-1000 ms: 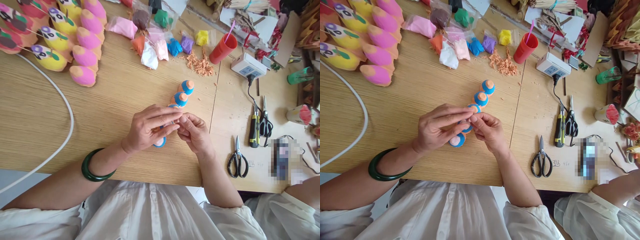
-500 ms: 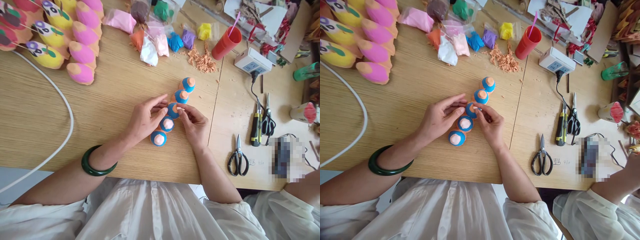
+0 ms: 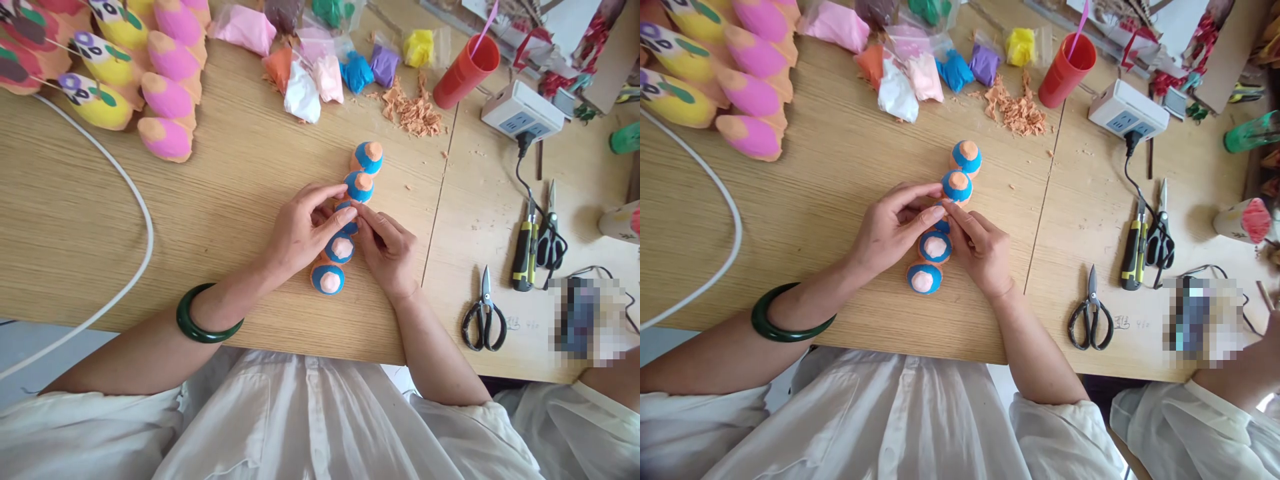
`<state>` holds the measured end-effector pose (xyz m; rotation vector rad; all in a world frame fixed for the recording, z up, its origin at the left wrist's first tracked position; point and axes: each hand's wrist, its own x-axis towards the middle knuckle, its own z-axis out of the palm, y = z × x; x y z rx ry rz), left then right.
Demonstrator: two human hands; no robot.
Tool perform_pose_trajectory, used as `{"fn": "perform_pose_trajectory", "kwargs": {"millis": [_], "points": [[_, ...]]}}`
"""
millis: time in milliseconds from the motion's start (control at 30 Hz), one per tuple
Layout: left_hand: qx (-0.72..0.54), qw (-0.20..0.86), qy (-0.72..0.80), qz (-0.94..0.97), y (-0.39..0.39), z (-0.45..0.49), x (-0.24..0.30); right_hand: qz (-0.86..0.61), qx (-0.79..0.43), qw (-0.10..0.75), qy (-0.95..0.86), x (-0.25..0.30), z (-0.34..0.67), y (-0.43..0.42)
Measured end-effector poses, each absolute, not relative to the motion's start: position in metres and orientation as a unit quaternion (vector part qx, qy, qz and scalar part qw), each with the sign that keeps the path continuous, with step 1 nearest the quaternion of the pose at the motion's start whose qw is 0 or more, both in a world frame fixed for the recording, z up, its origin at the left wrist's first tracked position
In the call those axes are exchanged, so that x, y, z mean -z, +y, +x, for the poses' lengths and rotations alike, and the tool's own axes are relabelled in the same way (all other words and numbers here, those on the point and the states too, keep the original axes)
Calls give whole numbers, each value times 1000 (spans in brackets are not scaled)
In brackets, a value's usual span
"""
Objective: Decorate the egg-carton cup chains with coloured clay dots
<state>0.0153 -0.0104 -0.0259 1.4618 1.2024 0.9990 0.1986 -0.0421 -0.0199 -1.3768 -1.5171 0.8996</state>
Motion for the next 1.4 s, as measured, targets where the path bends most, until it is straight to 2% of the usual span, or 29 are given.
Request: {"fn": "perform_pose_trajectory", "kwargs": {"millis": [133,300,500,667,867,967,1067,1233,1400], "points": [[-406,495,506,578,-7,17,29,-570,-419,450,-544,15,197,-42],[-407,486,514,578,-9,17,29,-542,-525,536,-379,4,214,-31],[-430,441,511,600,-14,14,25,-480,-561,597,-315,6,228,-21],[-460,313,482,677,-18,8,4,-443,-589,581,-345,-5,215,-28],[-451,279,399,748,-28,20,-4,-360,-632,562,-394,-20,199,-45],[-474,185,388,769,-31,28,5,-316,-642,557,-421,-18,193,-50],[-509,113,375,767,-32,28,9,-339,-614,548,-455,-15,191,-50],[-533,147,391,736,-31,19,2,-448,-598,532,-398,-12,193,-49],[-494,171,429,737,-32,17,1,-442,-632,509,-384,-12,191,-52]]}}
